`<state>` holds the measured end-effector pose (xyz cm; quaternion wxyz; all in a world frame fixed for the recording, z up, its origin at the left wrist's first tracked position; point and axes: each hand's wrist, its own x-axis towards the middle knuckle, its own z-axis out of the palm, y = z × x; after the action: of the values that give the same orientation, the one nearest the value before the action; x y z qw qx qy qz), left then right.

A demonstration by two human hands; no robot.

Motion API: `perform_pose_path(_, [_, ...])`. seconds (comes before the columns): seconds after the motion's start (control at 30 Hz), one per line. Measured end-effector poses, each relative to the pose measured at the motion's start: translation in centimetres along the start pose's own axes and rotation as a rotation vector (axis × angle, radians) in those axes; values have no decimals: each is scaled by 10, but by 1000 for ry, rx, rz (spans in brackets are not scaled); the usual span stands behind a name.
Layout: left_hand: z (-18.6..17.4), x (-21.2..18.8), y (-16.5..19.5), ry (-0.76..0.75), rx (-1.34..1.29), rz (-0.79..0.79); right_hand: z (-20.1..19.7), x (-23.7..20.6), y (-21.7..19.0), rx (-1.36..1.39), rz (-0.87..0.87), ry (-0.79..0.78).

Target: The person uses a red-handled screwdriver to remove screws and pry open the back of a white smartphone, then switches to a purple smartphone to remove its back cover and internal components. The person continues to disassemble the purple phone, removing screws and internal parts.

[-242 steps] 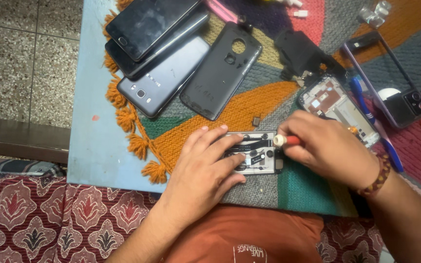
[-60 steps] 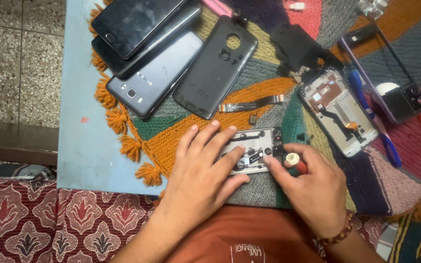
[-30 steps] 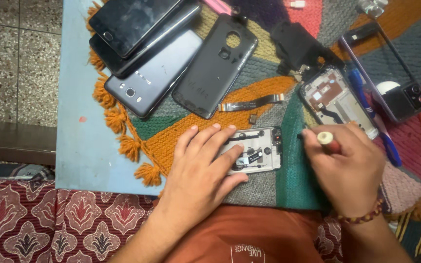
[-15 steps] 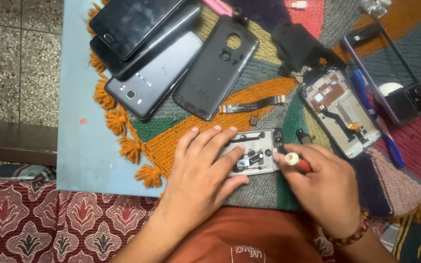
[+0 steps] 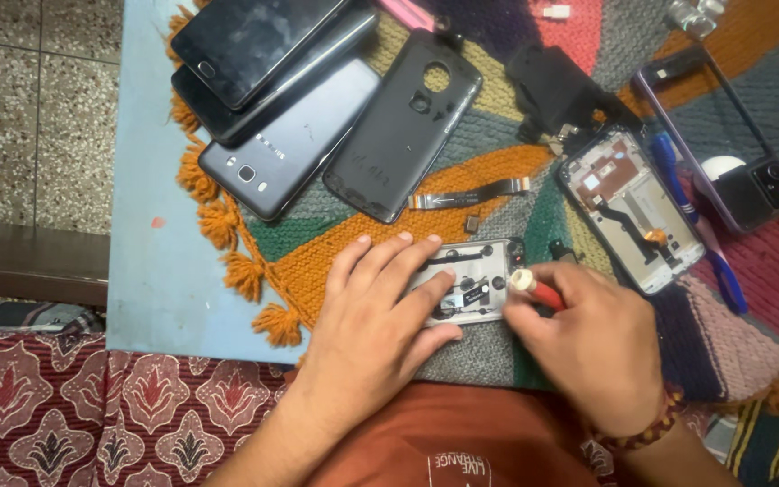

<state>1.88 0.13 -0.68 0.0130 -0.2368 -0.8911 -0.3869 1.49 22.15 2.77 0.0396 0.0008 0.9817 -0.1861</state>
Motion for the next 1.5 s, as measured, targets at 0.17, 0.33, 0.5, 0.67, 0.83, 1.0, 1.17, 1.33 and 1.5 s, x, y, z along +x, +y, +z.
perform_pose_path(0.17, [1, 0, 0, 2, 0, 1, 2, -5, 0, -28, -68, 39])
perform_pose_path(0.33, [1, 0, 1, -3, -3, -2, 2, -6, 3, -67, -135, 39])
perform_pose_path(0.5, [1, 1, 0, -3, -8, -3, 2, -5, 8, -119, -219, 33])
perform_pose_path(0.67, [1, 1, 0, -2, -7, -4, 5, -6, 11, -134, -271, 39])
perform_pose_path(0.83, [0, 1, -1, -3, -4, -3, 4, -6, 12, -97, -280, 66])
perform_pose_path(1.0, [0, 1, 0, -1, -6, -5, 1, -5, 11, 10, -150, 27])
perform_pose_path(1.17, [0, 1, 0, -2, -7, -8, -1, -4, 18, 134, -65, 39])
perform_pose_path(1.33, [-1, 1, 0, -4, -10, -11, -3, 0, 32, 195, 200, -11])
perform_pose_path(1.5, [-1, 1, 0, 3, -12, -7, -6, 19, 44, 122, 119, -7])
